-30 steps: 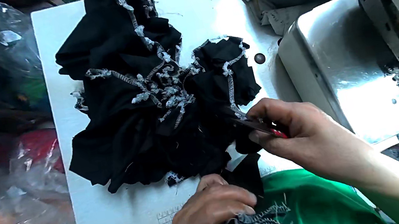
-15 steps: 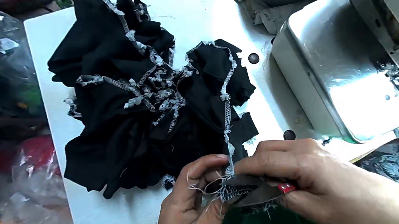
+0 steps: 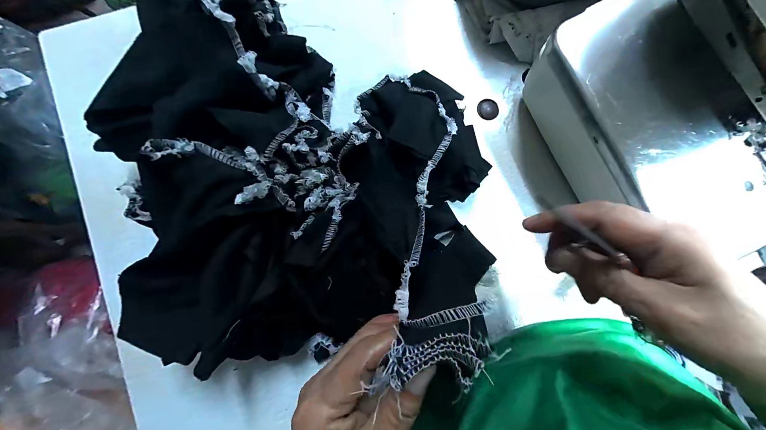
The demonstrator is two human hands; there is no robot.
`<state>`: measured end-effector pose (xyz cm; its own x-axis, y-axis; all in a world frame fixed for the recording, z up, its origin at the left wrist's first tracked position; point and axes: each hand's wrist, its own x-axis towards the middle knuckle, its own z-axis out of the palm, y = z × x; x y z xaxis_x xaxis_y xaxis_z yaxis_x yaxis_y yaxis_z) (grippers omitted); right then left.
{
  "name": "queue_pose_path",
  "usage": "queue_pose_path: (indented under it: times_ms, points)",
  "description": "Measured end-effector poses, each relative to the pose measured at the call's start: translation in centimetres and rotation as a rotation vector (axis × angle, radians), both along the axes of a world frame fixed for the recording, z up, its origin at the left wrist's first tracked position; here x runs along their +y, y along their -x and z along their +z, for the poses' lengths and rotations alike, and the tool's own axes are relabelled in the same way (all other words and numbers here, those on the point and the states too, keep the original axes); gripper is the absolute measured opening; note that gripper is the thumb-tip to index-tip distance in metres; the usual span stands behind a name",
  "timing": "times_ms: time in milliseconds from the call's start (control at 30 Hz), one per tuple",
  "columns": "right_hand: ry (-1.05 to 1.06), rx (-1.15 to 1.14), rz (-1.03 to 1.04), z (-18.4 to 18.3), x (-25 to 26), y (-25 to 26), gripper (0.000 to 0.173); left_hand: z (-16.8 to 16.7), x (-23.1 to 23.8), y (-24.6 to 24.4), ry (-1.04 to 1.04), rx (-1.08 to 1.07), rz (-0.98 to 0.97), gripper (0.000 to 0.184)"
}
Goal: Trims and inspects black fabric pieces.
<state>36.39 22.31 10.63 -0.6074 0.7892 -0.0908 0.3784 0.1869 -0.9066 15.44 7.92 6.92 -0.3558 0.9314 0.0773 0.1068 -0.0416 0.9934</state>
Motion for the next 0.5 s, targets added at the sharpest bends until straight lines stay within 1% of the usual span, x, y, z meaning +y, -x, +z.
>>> queue_pose_path:
  times_ms: [33,67,133,167,200,267,367,500]
  points:
    - [0.087,0.039,-0.022,0.2,-0.3,-0.3,0.023,0.0,0.0,-0.1,-0.002,-0.025,0.021,0.022]
    - [0.197,0.085,0.001,0.5,-0.7,-0.6,0.028,0.0,0.1,-0.2,-0.008,-0.043,0.033,0.022]
    - [0.445,0.176,0.173,1.1,-1.5,-0.8,0.055,0.0,0.3,-0.2,-0.018,-0.051,0.043,0.021]
    - [0.518,0.197,0.258,1.2,-1.8,-0.8,0.064,0.0,0.3,-0.2,-0.024,-0.051,0.042,0.021]
    - [0.551,0.195,0.313,1.1,-2.1,-0.6,0.065,0.1,0.4,-0.2,-0.025,-0.051,0.04,0.021]
    - [0.568,0.136,0.344,0.7,-2.4,-0.3,0.056,0.3,0.4,-0.2,-0.015,-0.063,0.038,0.022]
    - [0.569,0.063,0.318,0.3,-2.6,0.2,0.049,0.4,0.4,-0.2,-0.012,-0.077,0.039,0.021]
    - [0.592,0.081,0.251,-0.1,-2.8,0.6,0.047,0.0,0.3,-0.2,-0.019,-0.072,0.02,0.022]
